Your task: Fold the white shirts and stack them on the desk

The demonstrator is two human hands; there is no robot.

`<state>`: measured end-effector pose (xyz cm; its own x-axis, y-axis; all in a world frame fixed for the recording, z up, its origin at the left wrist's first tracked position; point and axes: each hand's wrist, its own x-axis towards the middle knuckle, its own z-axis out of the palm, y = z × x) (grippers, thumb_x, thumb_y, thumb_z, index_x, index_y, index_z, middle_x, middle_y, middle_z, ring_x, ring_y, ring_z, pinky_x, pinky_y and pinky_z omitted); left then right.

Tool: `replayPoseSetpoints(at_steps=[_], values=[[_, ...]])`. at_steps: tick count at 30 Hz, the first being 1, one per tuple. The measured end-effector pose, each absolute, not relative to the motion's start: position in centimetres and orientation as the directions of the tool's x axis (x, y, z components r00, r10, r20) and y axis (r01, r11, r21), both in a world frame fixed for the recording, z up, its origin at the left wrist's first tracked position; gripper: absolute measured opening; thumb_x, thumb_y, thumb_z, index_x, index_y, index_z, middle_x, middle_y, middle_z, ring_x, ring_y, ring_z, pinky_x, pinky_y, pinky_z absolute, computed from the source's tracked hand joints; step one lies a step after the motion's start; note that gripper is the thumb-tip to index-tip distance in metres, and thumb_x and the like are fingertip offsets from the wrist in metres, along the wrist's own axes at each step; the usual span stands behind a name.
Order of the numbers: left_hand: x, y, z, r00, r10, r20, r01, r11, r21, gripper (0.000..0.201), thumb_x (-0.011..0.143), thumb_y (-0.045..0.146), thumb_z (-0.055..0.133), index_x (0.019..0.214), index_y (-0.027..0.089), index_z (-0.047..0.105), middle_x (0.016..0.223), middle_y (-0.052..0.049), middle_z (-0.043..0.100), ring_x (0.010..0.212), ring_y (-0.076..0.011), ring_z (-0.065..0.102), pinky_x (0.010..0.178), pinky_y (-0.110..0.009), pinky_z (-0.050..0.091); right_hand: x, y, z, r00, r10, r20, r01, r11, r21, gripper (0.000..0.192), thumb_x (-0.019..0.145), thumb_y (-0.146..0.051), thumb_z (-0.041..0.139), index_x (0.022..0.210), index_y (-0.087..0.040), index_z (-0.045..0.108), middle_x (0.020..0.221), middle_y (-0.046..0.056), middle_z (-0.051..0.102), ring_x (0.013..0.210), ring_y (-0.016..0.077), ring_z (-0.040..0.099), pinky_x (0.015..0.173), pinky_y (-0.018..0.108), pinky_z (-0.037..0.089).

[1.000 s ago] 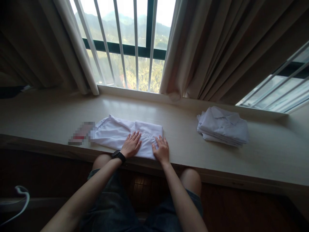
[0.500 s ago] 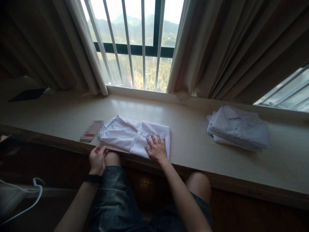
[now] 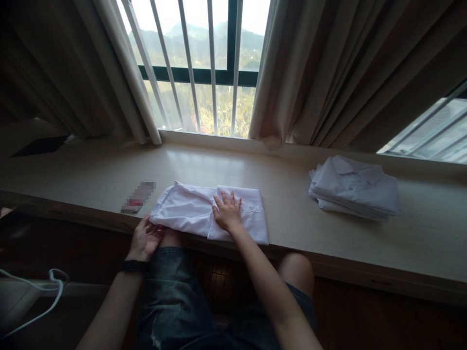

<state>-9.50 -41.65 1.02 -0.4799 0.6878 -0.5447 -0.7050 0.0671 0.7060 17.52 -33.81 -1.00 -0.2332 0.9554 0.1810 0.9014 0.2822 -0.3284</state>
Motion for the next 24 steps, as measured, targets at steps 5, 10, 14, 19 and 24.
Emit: replayPoseSetpoints(at_steps=[5, 10, 14, 19, 24], values=[[-9.8, -40.8, 0.9, -0.456, 0.711, -0.535, -0.630, 0.167, 0.759, 0.017, 0.074, 0.014, 0.073, 0.084, 0.014, 0.061, 0.067, 0.002, 0.060, 0.052, -0.0080, 0.054, 0.045, -0.018, 0.042, 14.6, -33.7, -2.6, -0.173, 0.984, 0.040, 0.946, 0.177, -0.270, 0.061, 0.102, -0.052, 0.027, 0.157, -0.026, 0.034, 0.166, 0.007, 0.022, 0.153, 0.0367, 0.006, 0.117, 0.068, 0.000], [-8.6, -39.6, 1.9, -0.591, 0.716, -0.372, -0.494, 0.044, 0.868, 0.023, 0.067, 0.015, 0.071, 0.086, 0.019, 0.059, 0.075, 0.003, 0.062, 0.064, -0.0106, 0.058, 0.055, -0.020, 0.047, 15.5, -33.2, -2.8, -0.180, 0.984, -0.010, 0.927, 0.166, -0.337, 0.062, 0.102, -0.056, 0.023, 0.157, -0.030, 0.033, 0.165, 0.005, 0.024, 0.153, 0.0339, 0.012, 0.120, 0.061, 0.005], [-7.1, -38.9, 3.1, -0.586, 0.781, -0.217, -0.487, -0.125, 0.864, 0.024, 0.066, 0.017, 0.066, 0.086, 0.022, 0.055, 0.082, 0.003, 0.060, 0.076, -0.0137, 0.060, 0.066, -0.025, 0.051, 16.5, -32.7, -2.3, -0.217, 0.971, -0.098, 0.909, 0.164, -0.384, 0.062, 0.102, -0.059, 0.019, 0.157, -0.034, 0.031, 0.165, 0.004, 0.025, 0.152, 0.0328, 0.016, 0.120, 0.058, 0.011], [-4.0, -37.1, 5.9, -0.530, 0.843, 0.093, -0.424, -0.357, 0.832, 0.018, 0.064, 0.014, 0.060, 0.073, 0.019, 0.046, 0.073, 0.004, 0.050, 0.074, -0.0119, 0.054, 0.075, -0.025, 0.048, 16.7, -33.7, -3.1, -0.206, 0.978, 0.039, 0.935, 0.208, -0.286, 0.056, 0.102, -0.051, 0.029, 0.155, -0.033, 0.037, 0.165, 0.004, 0.025, 0.153, 0.0329, 0.013, 0.121, 0.057, 0.003], [3.9, -35.2, 9.6, -0.129, 0.884, 0.449, 0.040, -0.448, 0.893, 0.009, 0.068, 0.020, 0.057, 0.073, 0.020, 0.051, 0.097, -0.003, 0.059, 0.091, -0.0186, 0.058, 0.085, -0.031, 0.050, 16.4, -34.1, -2.3, -0.215, 0.977, 0.013, 0.940, 0.210, -0.269, 0.054, 0.103, -0.047, 0.035, 0.154, -0.030, 0.038, 0.164, 0.007, 0.026, 0.151, 0.0336, 0.018, 0.121, 0.059, 0.010]])
